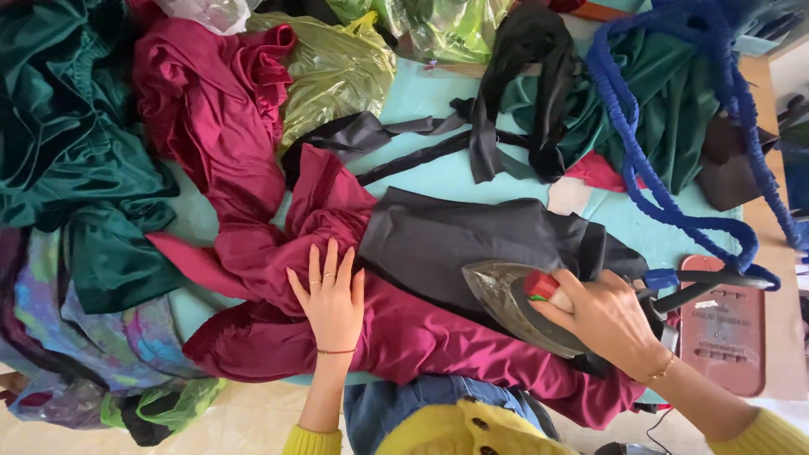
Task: Ironing and folding different colored fabric pieces on a pressing table.
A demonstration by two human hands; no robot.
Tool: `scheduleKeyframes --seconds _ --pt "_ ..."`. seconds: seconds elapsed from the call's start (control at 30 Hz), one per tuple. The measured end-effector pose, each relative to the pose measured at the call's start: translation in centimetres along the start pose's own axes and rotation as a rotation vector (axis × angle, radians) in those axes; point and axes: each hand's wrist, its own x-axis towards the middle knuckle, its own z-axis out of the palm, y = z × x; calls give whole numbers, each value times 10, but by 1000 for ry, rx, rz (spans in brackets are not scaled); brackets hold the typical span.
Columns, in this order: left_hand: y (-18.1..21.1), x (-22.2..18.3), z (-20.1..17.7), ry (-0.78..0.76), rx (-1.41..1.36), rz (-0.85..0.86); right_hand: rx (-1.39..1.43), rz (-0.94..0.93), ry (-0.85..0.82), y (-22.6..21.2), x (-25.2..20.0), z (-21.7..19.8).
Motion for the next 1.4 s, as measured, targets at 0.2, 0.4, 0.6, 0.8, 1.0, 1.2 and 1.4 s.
scheduleKeyframes --seconds 0.2,0.4,0.6,0.8,1.0,1.2,1.4 --pt "-7 -7 11 51 -93 -35 -34 -25 107 -40 62 1" --pt "-14 -10 13 9 -215 -91 22 -140 291 -95 151 32" --pt "-17 -12 18 30 -184 -84 41 -167 122 -102 159 40" --pt "-9 -7 12 34 -124 -52 -21 -100 101 -44 77 14" --pt "0 -5 9 62 -68 -23 -4 11 68 12 -14 16" --pt "-4 -11 6 29 -179 -33 8 26 55 11 -16 20" --pt "-5 -15 2 -28 -307 -101 -31 -117 209 -54 85 12"
